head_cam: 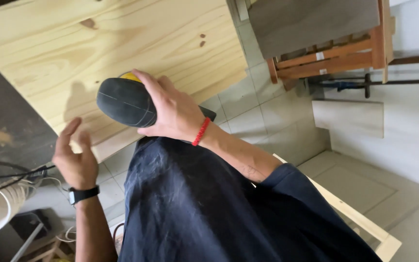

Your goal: Plugging in an orbital sander and using it to sand the surface and edges of a wooden board on a workbench.

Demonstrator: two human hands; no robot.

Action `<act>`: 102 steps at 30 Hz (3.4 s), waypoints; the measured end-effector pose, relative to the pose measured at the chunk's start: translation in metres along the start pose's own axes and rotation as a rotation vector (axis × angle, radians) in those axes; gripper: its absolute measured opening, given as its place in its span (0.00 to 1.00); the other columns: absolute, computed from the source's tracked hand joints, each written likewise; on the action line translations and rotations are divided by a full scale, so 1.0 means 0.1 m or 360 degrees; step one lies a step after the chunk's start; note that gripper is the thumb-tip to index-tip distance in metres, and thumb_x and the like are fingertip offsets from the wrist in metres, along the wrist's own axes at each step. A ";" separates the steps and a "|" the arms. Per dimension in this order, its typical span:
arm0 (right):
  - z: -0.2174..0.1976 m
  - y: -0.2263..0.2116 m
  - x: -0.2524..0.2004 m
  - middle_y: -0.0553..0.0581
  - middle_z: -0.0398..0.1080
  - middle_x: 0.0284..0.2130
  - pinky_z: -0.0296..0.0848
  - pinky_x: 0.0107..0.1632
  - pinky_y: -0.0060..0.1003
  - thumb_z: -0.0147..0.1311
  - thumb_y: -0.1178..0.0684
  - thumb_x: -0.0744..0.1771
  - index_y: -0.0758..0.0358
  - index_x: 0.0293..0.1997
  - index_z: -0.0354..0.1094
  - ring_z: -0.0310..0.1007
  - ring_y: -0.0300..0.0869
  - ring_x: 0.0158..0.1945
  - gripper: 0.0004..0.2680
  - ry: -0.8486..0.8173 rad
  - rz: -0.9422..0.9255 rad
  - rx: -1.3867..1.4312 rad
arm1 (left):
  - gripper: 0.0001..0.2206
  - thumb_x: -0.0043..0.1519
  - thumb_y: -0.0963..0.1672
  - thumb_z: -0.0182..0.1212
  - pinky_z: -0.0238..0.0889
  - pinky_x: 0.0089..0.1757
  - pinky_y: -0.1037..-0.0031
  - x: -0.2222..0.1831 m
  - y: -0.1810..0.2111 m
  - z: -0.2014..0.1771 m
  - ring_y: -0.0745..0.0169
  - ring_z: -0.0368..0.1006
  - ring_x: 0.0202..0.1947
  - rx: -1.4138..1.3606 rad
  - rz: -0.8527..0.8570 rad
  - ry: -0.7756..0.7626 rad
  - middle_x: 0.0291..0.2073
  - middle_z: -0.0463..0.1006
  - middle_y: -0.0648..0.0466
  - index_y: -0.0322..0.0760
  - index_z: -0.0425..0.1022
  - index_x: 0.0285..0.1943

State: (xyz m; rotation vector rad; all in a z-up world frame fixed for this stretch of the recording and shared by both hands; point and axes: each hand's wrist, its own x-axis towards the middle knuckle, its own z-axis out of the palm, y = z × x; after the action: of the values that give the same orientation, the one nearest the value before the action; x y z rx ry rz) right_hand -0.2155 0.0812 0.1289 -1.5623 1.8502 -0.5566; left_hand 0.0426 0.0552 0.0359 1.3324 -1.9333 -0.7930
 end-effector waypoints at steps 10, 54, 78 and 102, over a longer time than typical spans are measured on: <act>-0.50 0.64 -0.24 0.77 0.71 0.45 0.70 0.53 0.65 0.67 0.38 0.58 0.50 0.69 0.42 0.72 0.70 0.49 0.37 -0.0075 0.0364 0.0297 | 0.20 0.67 0.43 0.55 0.55 0.58 0.48 0.37 0.45 1.02 0.29 0.63 0.60 -0.0066 0.0311 -0.0309 0.59 0.69 0.34 0.25 0.65 0.67; -1.67 1.72 -0.49 0.59 0.70 0.50 0.68 0.56 0.39 0.69 0.49 0.54 0.64 0.58 0.58 0.71 0.45 0.53 0.30 0.0081 0.0592 0.0532 | 0.34 0.71 0.57 0.40 0.35 0.67 0.43 1.57 0.79 2.30 0.44 0.31 0.75 0.1060 0.0376 -0.0719 0.75 0.35 0.45 0.36 0.40 0.78; -1.33 1.49 -0.26 0.59 0.66 0.21 0.67 0.25 0.37 0.58 0.69 0.53 0.62 0.49 0.62 0.71 0.42 0.20 0.21 0.0681 0.0612 0.0890 | 0.59 0.36 0.66 0.64 0.39 0.63 0.35 0.89 0.56 1.80 0.45 0.31 0.76 0.0821 0.0315 -0.0780 0.77 0.38 0.55 0.54 0.41 0.78; -1.45 1.01 -1.00 0.58 0.66 0.23 0.69 0.35 0.36 0.52 0.67 0.59 0.67 0.47 0.61 0.65 0.41 0.26 0.14 0.0797 0.0918 0.0870 | 0.53 0.47 0.64 0.66 0.37 0.59 0.29 2.80 -0.45 1.14 0.33 0.36 0.70 0.0822 0.0580 -0.0539 0.73 0.46 0.40 0.31 0.54 0.76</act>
State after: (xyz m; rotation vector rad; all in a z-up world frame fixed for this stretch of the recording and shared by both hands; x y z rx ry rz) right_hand -0.3807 0.1867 0.1815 -0.5193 2.1306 -1.1191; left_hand -0.0982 -0.2099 -0.0195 1.1084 -2.6822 -0.3623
